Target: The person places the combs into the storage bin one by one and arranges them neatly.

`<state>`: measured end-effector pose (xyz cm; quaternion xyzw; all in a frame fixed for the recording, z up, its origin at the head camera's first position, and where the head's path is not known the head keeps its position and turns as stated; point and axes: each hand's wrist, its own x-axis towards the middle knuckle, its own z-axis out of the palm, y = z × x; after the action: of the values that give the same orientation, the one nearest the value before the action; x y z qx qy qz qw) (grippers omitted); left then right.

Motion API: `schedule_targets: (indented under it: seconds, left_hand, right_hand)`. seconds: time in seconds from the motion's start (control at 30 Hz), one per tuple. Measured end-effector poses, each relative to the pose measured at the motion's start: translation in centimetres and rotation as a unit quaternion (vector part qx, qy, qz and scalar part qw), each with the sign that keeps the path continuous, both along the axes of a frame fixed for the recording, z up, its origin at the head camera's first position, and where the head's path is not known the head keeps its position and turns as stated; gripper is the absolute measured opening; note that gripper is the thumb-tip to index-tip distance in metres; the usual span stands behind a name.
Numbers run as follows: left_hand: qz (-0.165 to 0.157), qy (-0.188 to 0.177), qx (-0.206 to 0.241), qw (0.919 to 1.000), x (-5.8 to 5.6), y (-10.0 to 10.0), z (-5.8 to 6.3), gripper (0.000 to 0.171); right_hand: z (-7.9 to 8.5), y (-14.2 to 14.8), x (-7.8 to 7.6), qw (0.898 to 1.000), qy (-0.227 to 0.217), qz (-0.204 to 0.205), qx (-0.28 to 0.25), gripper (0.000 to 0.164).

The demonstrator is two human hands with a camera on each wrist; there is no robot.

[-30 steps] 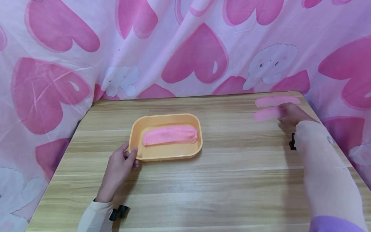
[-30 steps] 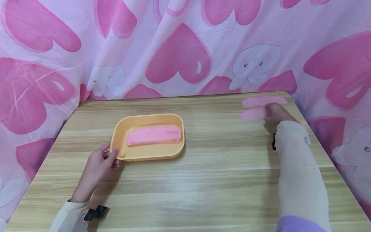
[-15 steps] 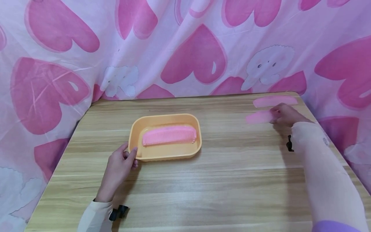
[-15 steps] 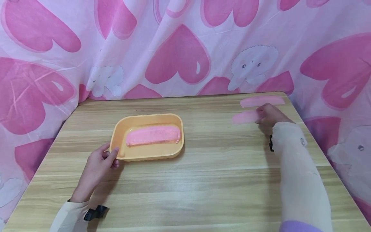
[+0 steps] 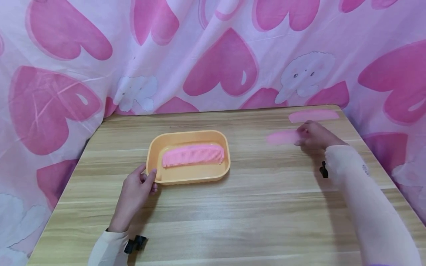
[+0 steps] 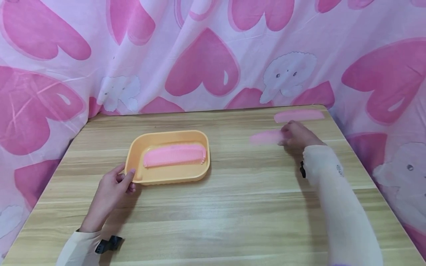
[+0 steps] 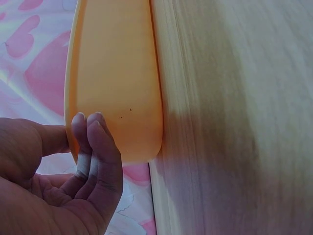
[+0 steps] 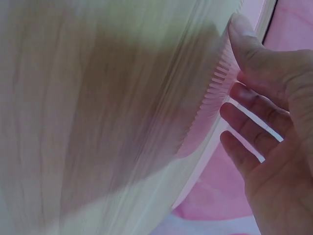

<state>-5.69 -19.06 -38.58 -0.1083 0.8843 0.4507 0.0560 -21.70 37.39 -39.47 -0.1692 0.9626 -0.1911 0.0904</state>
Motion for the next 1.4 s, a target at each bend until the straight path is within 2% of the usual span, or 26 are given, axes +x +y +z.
schedule_targets:
  seconds: [0.23,0.67,0.83,1.07,1.4]
  left_hand:
    - [-0.001,0.004,-0.004,1.0,0.0,0.0,-0.1,0.042]
    - [-0.005,0.001,0.001,1.0,-0.1,0.0,0.0,0.045]
    - [-0.009,0.016,0.007,0.9998,-0.2,-0.1,0.0,0.043]
    - [-0.012,0.022,0.01,0.9996,-0.2,-0.2,-0.1,0.042]
    - [-0.01,0.018,0.004,0.9998,-0.1,-0.2,-0.2,0.043]
  right_hand:
    - [0.2,-2.3,0.7,1.0,-0.015,-0.004,0.008,0.046]
    - [-0.3,-5.7,2.6,0.999,0.028,-0.001,0.027,0.051]
    - [-0.2,-5.7,2.6,0.999,0.028,0.007,0.024,0.054]
    - [-0.2,-5.1,2.3,1.0,-0.002,0.014,-0.009,0.062]
    - [-0.6,-4.6,2.2,0.999,-0.018,0.024,-0.043,0.054]
